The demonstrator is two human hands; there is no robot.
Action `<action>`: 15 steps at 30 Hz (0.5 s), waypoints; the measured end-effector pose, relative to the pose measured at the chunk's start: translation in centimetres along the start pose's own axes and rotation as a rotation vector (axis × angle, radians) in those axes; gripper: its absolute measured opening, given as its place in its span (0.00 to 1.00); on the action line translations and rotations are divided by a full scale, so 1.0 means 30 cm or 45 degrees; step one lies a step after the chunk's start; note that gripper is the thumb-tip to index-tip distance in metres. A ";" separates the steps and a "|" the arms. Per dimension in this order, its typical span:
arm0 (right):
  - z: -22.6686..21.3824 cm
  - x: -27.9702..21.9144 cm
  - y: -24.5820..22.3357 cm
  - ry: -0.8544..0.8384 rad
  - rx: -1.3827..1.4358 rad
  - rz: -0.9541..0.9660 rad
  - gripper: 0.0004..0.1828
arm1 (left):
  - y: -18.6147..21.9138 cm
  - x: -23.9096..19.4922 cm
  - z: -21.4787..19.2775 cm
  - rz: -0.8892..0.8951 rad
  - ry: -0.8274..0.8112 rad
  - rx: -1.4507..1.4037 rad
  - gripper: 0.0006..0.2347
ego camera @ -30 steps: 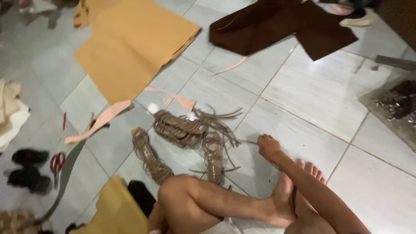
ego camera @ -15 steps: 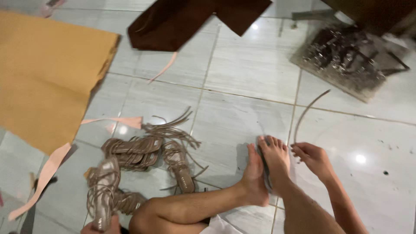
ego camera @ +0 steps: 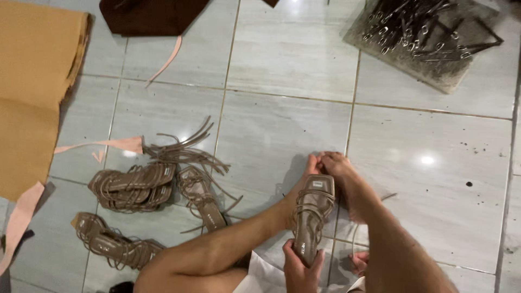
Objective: The person sits on a tiled floor and ties the straps of a brown strappy sandal. They wrap the long straps around the foot and ankle, then tie them into a knot. Several other sandals and loose straps are visible on the floor nearby.
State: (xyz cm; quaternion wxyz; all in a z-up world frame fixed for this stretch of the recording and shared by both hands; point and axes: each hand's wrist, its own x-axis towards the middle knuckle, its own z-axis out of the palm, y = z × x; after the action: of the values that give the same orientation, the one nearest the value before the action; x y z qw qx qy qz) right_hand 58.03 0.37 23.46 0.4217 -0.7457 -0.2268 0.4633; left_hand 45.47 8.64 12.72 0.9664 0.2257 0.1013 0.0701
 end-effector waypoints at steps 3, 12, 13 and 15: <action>-0.013 -0.017 -0.147 -0.011 0.537 0.608 0.31 | -0.048 -0.047 0.002 0.050 0.356 0.031 0.35; -0.004 -0.252 0.209 -0.648 -0.172 0.311 0.15 | -0.496 -0.455 0.059 -0.130 1.308 1.626 0.37; -0.016 -0.288 0.305 -0.868 -0.209 0.230 0.13 | -0.493 -0.450 0.071 -0.144 1.261 1.623 0.38; -0.030 -0.323 0.471 -1.280 -0.173 0.110 0.09 | -0.467 -0.456 0.098 -0.325 1.200 1.682 0.37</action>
State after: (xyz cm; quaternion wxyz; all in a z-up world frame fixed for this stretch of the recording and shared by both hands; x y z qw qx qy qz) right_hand 53.54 -14.71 16.63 0.1914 -0.4650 -0.4001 0.7662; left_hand 34.12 -7.53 11.24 0.4907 0.6818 0.5419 -0.0268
